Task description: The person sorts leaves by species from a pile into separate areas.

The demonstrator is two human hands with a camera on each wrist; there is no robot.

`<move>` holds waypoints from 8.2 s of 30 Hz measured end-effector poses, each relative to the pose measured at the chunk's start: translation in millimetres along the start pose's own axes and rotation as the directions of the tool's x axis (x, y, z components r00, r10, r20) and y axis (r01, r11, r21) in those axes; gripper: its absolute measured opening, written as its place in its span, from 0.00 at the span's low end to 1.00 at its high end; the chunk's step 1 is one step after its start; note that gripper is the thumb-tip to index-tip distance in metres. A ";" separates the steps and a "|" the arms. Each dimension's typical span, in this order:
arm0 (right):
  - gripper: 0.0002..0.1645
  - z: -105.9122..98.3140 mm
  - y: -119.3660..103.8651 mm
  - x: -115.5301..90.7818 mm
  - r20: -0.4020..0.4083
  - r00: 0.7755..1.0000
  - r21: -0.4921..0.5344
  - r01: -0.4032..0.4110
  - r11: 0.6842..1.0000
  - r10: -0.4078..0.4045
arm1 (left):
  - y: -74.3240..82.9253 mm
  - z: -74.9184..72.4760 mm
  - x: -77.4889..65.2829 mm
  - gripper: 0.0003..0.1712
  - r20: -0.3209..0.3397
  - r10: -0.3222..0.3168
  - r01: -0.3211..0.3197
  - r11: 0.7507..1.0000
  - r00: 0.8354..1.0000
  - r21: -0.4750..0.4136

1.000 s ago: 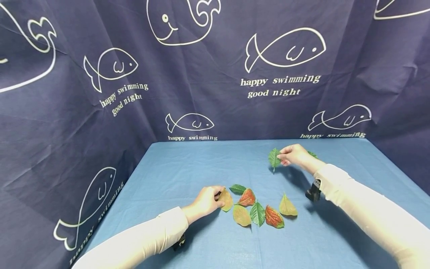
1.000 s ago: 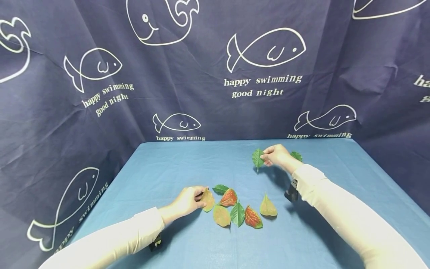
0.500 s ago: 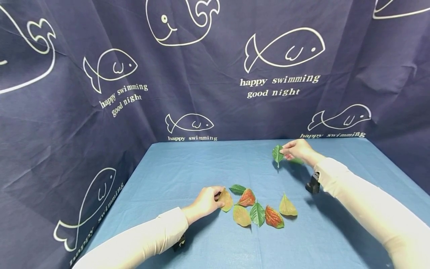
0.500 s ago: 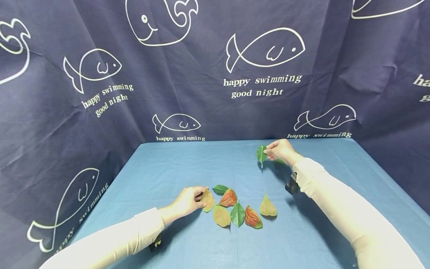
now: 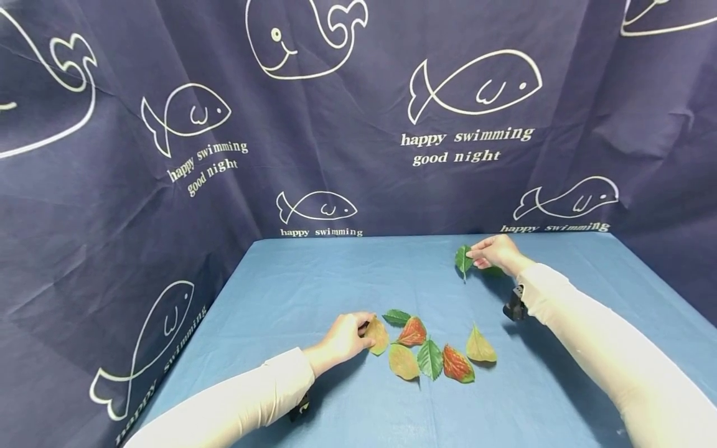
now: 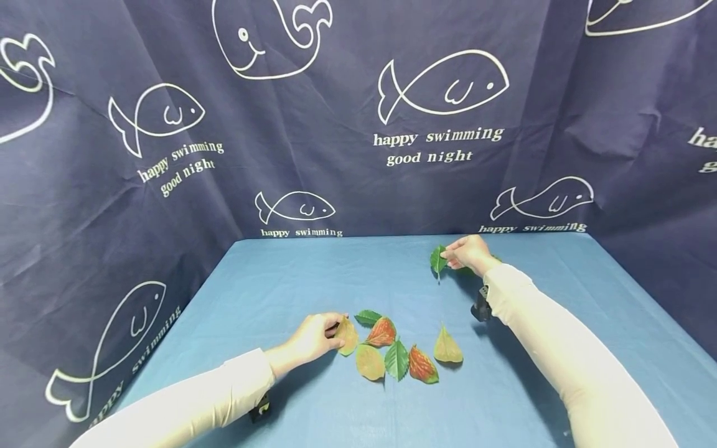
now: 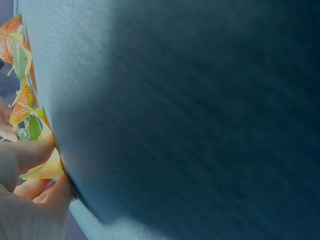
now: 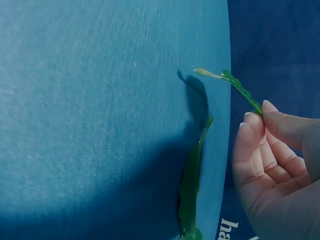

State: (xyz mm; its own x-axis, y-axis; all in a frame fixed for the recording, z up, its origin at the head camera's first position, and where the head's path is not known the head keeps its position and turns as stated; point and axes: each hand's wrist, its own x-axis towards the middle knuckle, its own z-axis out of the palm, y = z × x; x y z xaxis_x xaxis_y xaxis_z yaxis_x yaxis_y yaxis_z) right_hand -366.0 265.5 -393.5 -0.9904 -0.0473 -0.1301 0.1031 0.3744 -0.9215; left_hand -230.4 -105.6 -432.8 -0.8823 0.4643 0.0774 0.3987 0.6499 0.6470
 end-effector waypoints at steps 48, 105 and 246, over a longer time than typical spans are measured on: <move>0.17 -60.5 3.8 -1.0 -0.176 0.984 -0.090 -0.055 0.994 0.039 | 0.1 1.0 2.7 0.29 0.001 -0.022 0.022 1.000 1.000 0.010; 0.29 -28.0 -57.8 -39.9 0.081 0.992 -0.031 0.097 0.995 -0.094 | 2.5 0.7 0.0 0.29 -0.001 -0.023 0.023 1.000 1.000 0.014; 0.11 127.1 -40.2 -60.6 0.365 0.929 -0.254 0.167 0.953 -0.066 | -1.8 3.5 3.1 0.30 0.021 -0.039 0.040 0.999 0.999 -0.014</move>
State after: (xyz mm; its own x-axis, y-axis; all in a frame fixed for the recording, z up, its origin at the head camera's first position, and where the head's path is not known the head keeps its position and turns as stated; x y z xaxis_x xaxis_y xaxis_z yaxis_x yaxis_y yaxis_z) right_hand -298.4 135.6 -395.1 -0.8928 -0.4067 -0.1937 -0.0909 0.5838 -0.8068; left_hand -233.0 -103.2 -436.3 -0.8917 0.4512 0.0357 0.3601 0.6595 0.6599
